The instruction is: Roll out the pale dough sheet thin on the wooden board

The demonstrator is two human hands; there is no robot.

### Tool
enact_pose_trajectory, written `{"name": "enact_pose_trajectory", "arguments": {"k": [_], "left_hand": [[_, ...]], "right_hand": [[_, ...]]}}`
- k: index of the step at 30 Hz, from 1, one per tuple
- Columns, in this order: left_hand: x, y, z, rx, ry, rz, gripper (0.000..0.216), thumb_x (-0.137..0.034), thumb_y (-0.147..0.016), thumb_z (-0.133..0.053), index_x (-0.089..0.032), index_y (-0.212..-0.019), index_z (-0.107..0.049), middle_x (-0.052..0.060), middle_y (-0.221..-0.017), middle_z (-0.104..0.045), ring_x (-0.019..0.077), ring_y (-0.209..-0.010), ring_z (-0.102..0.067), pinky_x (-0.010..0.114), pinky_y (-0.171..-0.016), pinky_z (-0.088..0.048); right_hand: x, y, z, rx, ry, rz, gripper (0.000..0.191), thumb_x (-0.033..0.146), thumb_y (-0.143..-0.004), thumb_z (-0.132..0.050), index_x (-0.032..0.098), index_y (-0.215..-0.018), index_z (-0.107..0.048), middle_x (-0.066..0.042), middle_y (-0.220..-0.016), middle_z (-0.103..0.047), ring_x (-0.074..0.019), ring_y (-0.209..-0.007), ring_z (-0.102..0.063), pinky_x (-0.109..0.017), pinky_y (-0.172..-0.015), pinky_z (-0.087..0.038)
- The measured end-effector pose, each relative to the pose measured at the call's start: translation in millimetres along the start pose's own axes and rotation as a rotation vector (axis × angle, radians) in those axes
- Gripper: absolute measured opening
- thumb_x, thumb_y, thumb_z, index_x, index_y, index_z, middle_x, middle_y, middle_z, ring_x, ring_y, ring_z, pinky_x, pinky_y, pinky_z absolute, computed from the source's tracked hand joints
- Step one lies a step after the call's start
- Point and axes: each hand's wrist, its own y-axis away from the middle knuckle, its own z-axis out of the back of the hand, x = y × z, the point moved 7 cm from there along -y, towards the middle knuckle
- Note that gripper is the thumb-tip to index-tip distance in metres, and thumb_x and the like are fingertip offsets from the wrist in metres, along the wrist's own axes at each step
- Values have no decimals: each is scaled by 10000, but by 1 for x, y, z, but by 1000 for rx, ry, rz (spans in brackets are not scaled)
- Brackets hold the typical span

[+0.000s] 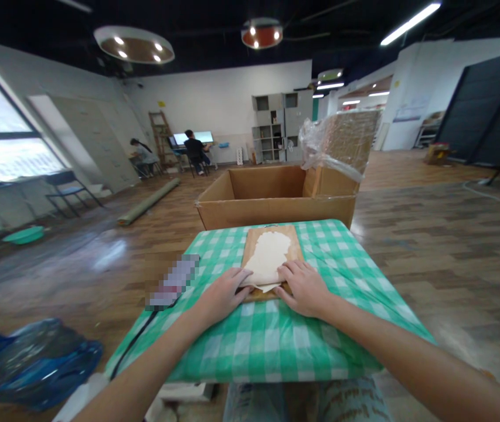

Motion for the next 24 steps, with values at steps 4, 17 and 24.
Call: {"name": "enact_pose_trajectory", "arguments": {"k": [4, 17, 24], "left_hand": [[-2, -12, -8, -17, 42, -20, 309, -290, -1002, -558, -209, -1296, -606, 104, -1295, -641, 253, -1217, -611, 409, -1081, -486], [1, -28, -6, 1, -22, -135, 516, -157, -873, -635, -239, -1376, -555, 104, -1387, -610, 267, -1243, -624, 394, -1061, -528], [-8, -30, 0, -145, -151, -181, 609, -94, -847, -648, -213, -1428, -512, 145, -1495, -527, 296, -1343, -559, 447, -1108, -512]], "right_hand": [[-14, -11, -6, 27, 18, -5, 426, 538, -1024, -504, 177, -1199, -647, -145, -1274, -641, -301, -1202, -565, -442, -1039, -409], [-22, -32, -8, 259, 241, 207, 275, 333, -1068, -450, 155, -1169, -633, -136, -1147, -709, -262, -956, -700, -344, -786, -541], [-37, -39, 1, 304, 300, 94, 239, 240, -1023, -455, 178, -1179, -626, -131, -1138, -724, -260, -927, -727, -312, -730, -518]]}}
